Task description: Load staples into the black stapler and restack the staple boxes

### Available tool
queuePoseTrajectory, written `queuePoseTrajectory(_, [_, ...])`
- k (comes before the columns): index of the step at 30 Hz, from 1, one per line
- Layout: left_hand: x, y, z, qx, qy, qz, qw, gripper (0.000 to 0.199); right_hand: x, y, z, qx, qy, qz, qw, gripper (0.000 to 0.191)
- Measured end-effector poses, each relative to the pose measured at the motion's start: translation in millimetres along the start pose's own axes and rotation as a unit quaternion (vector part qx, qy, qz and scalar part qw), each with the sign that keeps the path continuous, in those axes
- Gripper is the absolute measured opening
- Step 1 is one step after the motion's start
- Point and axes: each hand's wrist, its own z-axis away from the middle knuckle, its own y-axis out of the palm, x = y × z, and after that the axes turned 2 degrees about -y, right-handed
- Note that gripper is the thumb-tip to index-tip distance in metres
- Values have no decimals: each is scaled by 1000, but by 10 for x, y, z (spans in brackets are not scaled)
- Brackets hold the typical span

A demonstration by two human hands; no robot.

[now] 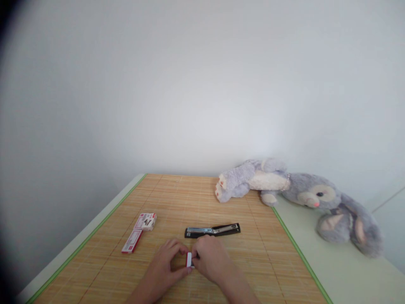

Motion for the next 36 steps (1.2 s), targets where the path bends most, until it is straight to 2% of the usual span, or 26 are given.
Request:
queuePoseTrajectory(3, [-4,-13,6,-2,-7,2,1000,28,-52,-78,44,-2,-14,-5,1000,12])
queuePoseTrajectory(6, [-3,-24,5,0,-10,4,1000,30,-190,-125,170,-27,-18,-68,997,13])
queuePoseTrajectory(9, [-5,-25,-5,1,-12,4,1000,30,-383,-90,311,-59,0,-141,988,12])
queuePoseTrajectory(12, [-12,-25,-14,1,-12,3,1000,29,-550,-25,432,-73,17,-167,983,10])
queuePoseTrajectory(15, [-22,-38,-15,4,-9,5,1000,33,-641,-13,535,-74,36,-176,981,19])
queuePoseTrajectory(19, [-54,-60,-28,23,-5,21,1000,33,-615,-89,630,-51,61,-180,980,41])
queuePoseTrajectory(24, [-139,26,-93,34,-3,43,998,30,-387,-148,599,-27,34,-160,986,23])
queuePoseTrajectory(28, [-126,142,-97,37,5,59,998,38,-294,-124,539,-24,33,-146,988,28])
queuePoseTrajectory(30, [-59,171,-94,10,-9,70,997,34,-304,-106,527,-30,46,-141,988,37])
queuePoseTrajectory(33, [82,168,-153,-89,-41,38,994,21,-317,-77,512,-49,63,-139,987,37])
queuePoseTrajectory(35, [161,143,-247,-145,-45,-13,988,33,-295,-62,491,-49,59,-132,988,25])
queuePoseTrajectory(36, [187,126,-305,-152,-42,-36,987,43,-276,-58,476,-49,55,-126,989,20])
